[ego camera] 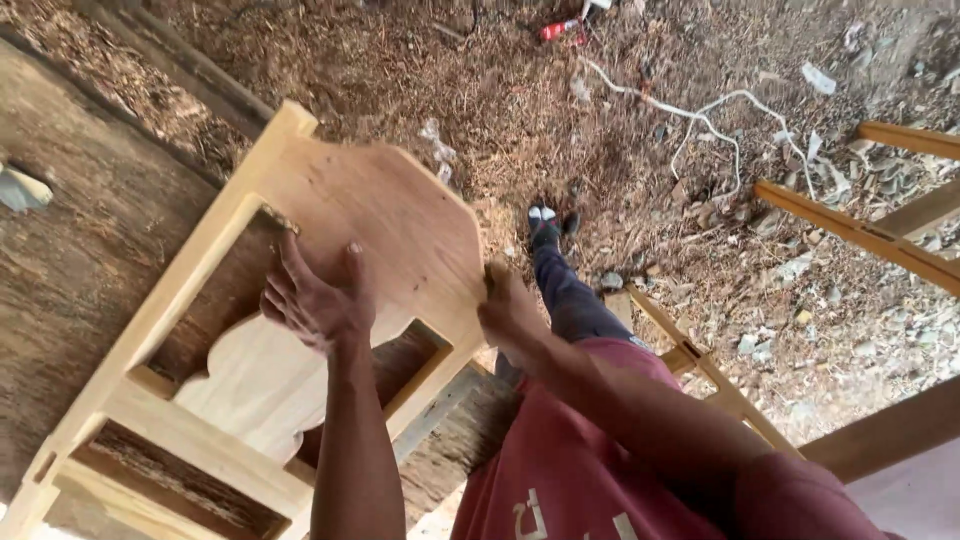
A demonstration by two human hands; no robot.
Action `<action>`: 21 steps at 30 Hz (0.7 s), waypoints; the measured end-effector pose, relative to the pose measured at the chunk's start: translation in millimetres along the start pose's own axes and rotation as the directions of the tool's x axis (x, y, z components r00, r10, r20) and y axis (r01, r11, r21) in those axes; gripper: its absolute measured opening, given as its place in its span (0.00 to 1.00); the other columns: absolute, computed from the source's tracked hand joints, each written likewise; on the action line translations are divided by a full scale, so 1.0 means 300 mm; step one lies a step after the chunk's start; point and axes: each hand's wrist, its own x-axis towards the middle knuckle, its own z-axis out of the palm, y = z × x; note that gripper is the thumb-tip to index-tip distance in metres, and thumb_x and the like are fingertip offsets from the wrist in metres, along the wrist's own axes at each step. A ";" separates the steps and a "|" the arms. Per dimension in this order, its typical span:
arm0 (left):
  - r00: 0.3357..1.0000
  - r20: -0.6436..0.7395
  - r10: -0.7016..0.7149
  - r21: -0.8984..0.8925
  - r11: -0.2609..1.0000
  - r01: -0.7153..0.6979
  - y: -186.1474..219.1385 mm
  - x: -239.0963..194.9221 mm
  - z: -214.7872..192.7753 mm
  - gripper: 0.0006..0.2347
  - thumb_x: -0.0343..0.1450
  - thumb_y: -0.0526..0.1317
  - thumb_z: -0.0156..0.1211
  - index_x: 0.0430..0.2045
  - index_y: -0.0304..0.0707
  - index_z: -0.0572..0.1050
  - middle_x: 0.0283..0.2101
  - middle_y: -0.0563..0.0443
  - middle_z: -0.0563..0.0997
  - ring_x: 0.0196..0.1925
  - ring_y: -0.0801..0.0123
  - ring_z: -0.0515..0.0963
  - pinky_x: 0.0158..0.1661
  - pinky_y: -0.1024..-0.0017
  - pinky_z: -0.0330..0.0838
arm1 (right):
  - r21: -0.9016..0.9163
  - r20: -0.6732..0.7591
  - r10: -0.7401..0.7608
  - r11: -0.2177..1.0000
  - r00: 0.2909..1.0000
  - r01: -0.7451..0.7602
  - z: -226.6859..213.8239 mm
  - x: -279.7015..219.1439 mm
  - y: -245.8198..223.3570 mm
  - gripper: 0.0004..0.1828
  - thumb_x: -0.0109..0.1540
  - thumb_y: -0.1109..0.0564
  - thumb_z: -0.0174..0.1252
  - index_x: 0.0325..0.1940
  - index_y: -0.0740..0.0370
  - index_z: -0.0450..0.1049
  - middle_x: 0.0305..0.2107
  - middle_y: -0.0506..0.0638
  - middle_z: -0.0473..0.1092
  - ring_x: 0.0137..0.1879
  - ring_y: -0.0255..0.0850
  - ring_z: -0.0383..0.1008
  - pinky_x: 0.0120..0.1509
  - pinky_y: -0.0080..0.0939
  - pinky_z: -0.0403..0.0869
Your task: The person sands a wooden chair frame using a sanding block. They smooth the curved backrest and the rectangular frame sections, moving the block along the grain and edges. The person repositions the chair to access different sides and continues sanding the legs and joints.
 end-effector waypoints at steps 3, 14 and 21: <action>1.000 -0.031 0.001 -0.009 1.000 -0.002 0.021 0.003 -0.006 0.32 0.68 0.63 0.61 0.64 0.48 0.67 0.56 0.39 0.70 0.58 0.45 0.71 0.58 0.49 0.58 | 0.041 0.065 0.010 0.999 0.998 -0.013 -0.029 -0.025 -0.051 0.28 0.55 0.68 0.45 0.60 0.59 0.59 0.49 0.70 0.66 0.51 0.66 0.72 0.48 0.58 0.69; 0.999 0.035 -0.026 0.064 0.998 0.023 0.157 0.039 -0.108 0.35 0.73 0.65 0.56 0.70 0.45 0.58 0.56 0.26 0.66 0.62 0.31 0.64 0.59 0.43 0.58 | 0.408 -0.077 -0.309 0.858 0.948 0.313 -0.374 0.055 -0.212 0.35 0.57 0.75 0.42 0.71 0.70 0.60 0.64 0.82 0.56 0.18 0.30 0.61 0.21 0.32 0.70; 0.755 0.020 0.656 -0.268 0.731 -0.628 0.370 -0.338 0.075 0.32 0.68 0.48 0.56 0.66 0.25 0.62 0.60 0.20 0.70 0.62 0.23 0.68 0.61 0.39 0.61 | 0.493 -0.294 -0.314 0.759 0.903 0.424 -0.527 -0.043 0.044 0.32 0.65 0.75 0.39 0.75 0.76 0.49 0.43 0.67 0.63 0.19 0.29 0.61 0.17 0.32 0.70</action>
